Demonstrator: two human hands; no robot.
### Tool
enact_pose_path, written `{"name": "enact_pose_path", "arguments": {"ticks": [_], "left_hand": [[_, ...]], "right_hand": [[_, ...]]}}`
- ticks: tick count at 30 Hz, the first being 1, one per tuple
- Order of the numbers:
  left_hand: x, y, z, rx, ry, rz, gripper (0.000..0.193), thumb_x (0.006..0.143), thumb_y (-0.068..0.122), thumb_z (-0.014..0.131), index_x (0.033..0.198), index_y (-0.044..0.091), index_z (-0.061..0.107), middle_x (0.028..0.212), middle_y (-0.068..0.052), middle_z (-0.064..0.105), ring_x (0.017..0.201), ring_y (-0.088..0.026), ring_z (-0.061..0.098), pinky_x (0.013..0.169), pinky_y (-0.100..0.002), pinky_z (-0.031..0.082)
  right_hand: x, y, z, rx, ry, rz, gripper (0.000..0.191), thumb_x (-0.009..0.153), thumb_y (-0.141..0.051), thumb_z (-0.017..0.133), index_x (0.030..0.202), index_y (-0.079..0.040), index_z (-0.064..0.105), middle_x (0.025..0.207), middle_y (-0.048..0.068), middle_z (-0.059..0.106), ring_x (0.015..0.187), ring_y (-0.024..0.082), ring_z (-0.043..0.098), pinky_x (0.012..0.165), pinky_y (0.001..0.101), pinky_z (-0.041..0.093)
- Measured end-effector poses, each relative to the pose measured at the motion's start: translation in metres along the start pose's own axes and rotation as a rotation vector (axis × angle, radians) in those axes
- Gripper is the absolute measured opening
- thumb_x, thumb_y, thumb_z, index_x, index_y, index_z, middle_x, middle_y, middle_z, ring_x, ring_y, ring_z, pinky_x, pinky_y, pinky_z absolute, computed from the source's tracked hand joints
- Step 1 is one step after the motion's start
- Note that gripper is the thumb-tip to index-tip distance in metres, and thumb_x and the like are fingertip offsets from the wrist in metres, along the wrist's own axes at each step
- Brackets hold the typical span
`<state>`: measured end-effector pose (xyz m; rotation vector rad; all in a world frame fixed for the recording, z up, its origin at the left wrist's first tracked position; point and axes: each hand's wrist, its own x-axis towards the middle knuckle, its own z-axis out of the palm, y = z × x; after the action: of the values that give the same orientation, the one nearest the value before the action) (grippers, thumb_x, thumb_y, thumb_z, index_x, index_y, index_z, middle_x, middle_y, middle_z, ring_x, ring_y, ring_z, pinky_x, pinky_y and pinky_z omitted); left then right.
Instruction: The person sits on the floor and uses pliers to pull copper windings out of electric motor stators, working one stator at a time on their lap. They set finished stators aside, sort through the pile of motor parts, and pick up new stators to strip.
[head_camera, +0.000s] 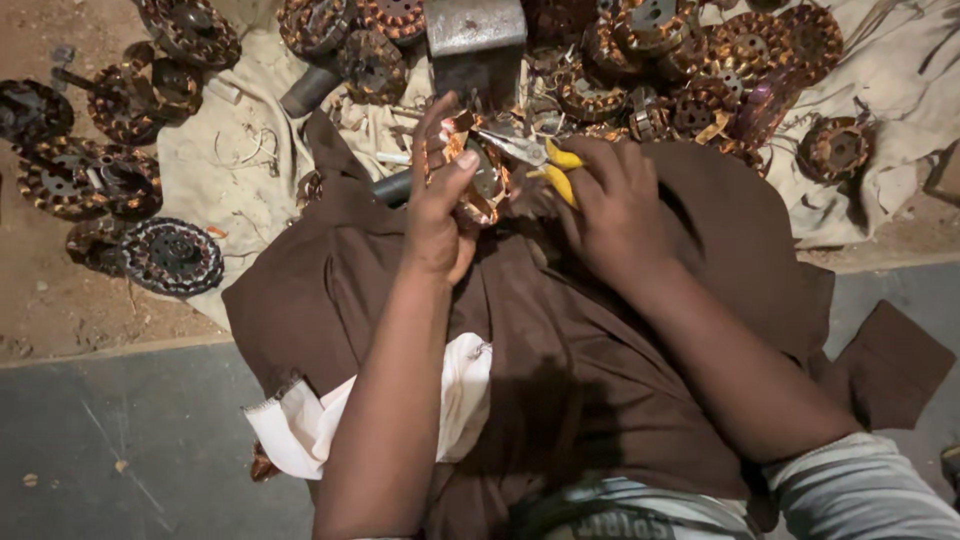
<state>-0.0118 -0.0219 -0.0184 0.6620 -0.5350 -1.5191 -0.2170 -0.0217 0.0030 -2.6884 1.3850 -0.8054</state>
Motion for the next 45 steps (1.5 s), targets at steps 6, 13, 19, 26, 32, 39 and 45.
{"name": "enact_pose_path", "arguments": {"ticks": [6,13,19,26,32,39,45], "left_hand": [[0.002,-0.001,-0.01,0.144,-0.01,0.057,0.07,0.095,0.015,0.068,0.16,0.011,0.041,0.145,-0.011,0.053,0.125,-0.021,0.061,0.106,-0.036,0.056],[0.008,0.001,-0.009,-0.137,-0.161,-0.029,0.079,0.09,0.027,0.069,0.159,0.006,0.037,0.135,-0.019,0.061,0.123,-0.03,0.063,0.107,-0.044,0.053],[-0.001,-0.006,0.002,-0.404,-0.309,-0.044,0.08,0.09,0.039,0.069,0.158,0.009,0.04,0.141,-0.023,0.058,0.132,-0.037,0.059,0.115,-0.051,0.048],[0.002,-0.011,-0.012,-0.575,-0.182,0.016,0.08,0.092,0.048,0.067,0.162,0.022,0.037,0.155,-0.019,0.049,0.139,-0.039,0.054,0.113,-0.067,0.046],[-0.003,-0.01,-0.019,-0.437,-0.33,-0.017,0.083,0.099,0.044,0.071,0.167,0.025,0.027,0.16,-0.01,0.045,0.138,-0.03,0.053,0.11,-0.059,0.05],[-0.011,-0.014,-0.004,-0.271,-0.202,-0.016,0.062,0.109,0.04,0.058,0.162,0.028,0.028,0.155,-0.014,0.049,0.137,-0.033,0.057,0.105,-0.053,0.055],[-0.009,-0.013,-0.001,-0.298,-0.199,-0.027,0.047,0.11,0.047,0.053,0.147,0.02,0.044,0.146,-0.017,0.056,0.131,-0.034,0.061,0.101,-0.052,0.058]], "right_hand": [[-0.003,0.003,0.01,0.059,0.022,0.017,0.03,0.094,-0.017,0.08,0.115,0.001,0.068,0.121,0.016,0.064,0.106,0.038,0.061,0.089,0.0456,0.051],[-0.033,0.005,0.049,0.87,-0.027,0.407,0.024,0.107,-0.023,0.068,0.105,0.001,0.069,0.088,0.006,0.069,0.079,0.021,0.061,0.07,0.032,0.05],[-0.028,-0.023,0.022,2.073,-0.085,0.851,0.027,0.098,-0.034,0.064,0.102,-0.008,0.065,0.091,0.003,0.065,0.064,0.011,0.048,0.055,0.026,0.038],[-0.009,0.032,-0.023,1.124,0.173,0.805,0.028,0.107,-0.03,0.063,0.124,-0.008,0.067,0.113,0.013,0.067,0.096,0.022,0.066,0.085,0.0318,0.057],[-0.019,0.024,0.001,0.093,-0.01,0.024,0.036,0.091,-0.006,0.069,0.126,0.003,0.064,0.162,0.021,0.041,0.148,0.04,0.038,0.12,0.057,0.031],[-0.008,0.003,-0.002,-0.062,0.014,0.009,0.032,0.089,-0.01,0.074,0.121,-0.005,0.066,0.159,0.007,0.047,0.134,0.033,0.045,0.105,0.05,0.033],[-0.015,0.006,-0.004,-0.105,-0.008,-0.004,0.035,0.096,-0.017,0.076,0.127,-0.006,0.066,0.159,0.006,0.047,0.137,0.031,0.043,0.106,0.0491,0.029]]}}
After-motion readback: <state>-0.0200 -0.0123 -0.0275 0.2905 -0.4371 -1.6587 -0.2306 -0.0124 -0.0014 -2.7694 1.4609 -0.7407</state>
